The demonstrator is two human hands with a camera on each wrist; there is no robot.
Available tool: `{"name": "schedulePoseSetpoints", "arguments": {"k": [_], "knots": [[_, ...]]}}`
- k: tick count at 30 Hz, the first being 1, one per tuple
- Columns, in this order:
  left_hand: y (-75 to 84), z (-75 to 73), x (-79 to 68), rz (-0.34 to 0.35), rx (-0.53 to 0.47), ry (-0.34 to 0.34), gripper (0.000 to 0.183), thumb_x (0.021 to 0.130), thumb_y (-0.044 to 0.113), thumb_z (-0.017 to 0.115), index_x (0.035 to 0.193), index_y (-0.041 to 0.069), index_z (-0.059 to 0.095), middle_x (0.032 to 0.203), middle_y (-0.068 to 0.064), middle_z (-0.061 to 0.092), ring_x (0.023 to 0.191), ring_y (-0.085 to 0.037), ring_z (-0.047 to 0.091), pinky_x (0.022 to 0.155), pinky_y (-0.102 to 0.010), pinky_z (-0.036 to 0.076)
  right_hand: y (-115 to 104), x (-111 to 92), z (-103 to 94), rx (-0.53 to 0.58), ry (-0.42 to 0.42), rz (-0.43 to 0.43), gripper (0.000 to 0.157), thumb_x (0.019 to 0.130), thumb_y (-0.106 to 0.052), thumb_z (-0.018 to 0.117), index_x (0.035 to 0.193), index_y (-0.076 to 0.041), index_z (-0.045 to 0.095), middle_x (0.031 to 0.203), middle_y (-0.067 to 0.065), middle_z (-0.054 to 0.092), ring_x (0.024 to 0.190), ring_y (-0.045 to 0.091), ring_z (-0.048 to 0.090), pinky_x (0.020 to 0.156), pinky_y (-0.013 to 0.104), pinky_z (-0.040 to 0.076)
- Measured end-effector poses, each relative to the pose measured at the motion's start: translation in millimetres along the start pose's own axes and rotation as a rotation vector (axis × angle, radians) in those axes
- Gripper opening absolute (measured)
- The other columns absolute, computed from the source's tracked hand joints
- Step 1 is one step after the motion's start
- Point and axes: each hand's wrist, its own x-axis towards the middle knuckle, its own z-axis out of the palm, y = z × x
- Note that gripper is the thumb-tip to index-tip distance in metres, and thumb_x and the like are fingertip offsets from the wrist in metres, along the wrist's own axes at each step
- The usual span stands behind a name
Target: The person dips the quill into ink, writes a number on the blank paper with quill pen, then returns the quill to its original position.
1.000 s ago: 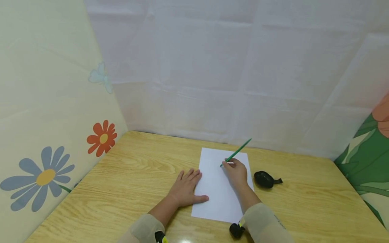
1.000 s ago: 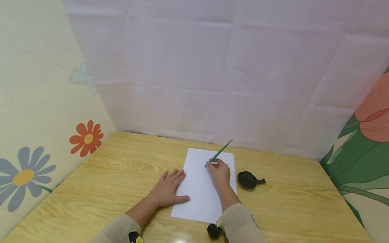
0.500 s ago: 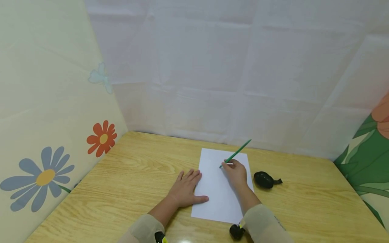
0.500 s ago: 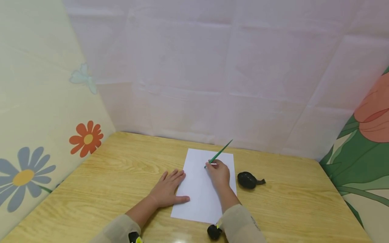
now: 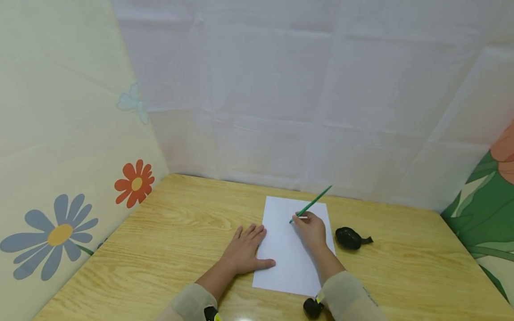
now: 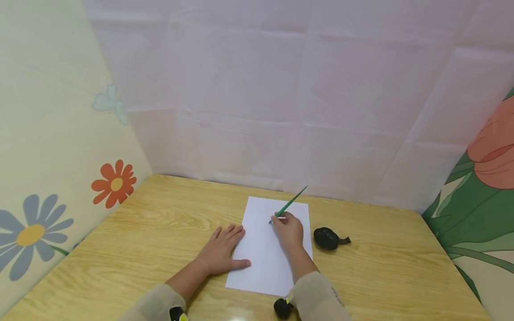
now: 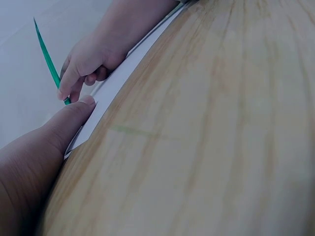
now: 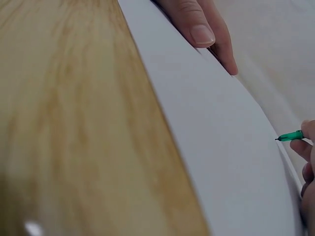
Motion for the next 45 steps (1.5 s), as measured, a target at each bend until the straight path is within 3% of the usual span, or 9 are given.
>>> {"name": "schedulePoseSetpoints", "arguments": {"k": [10,45], "knots": [[-0.9,0.8,0.6,-0.001,0.002,-0.005,0.099,0.081,0.078,0.050,0.153,0.012,0.033,0.161,-0.004,0.030,0.152,-0.027,0.020,0.123,-0.056,0.010,0.1,-1.8,-0.8,0.007,0.003,-0.011,0.025,0.085,-0.030,0.075,0.101,-0.010,0.074,0.092,0.011,0.076,0.080,0.017,0.068,0.065,0.021,0.049],[-0.2,-1.5,-0.2,0.003,-0.002,-0.006,0.099,0.082,0.077,0.051,0.153,0.012,0.033,0.161,-0.004,0.030,0.152,-0.027,0.020,0.123,-0.056,0.011,-1.3,-9.9,-0.8,0.030,-0.030,-0.027,0.024,0.085,-0.023,0.075,0.098,-0.004,0.073,0.086,0.013,0.076,0.076,0.013,0.067,0.064,0.021,0.049]]}}
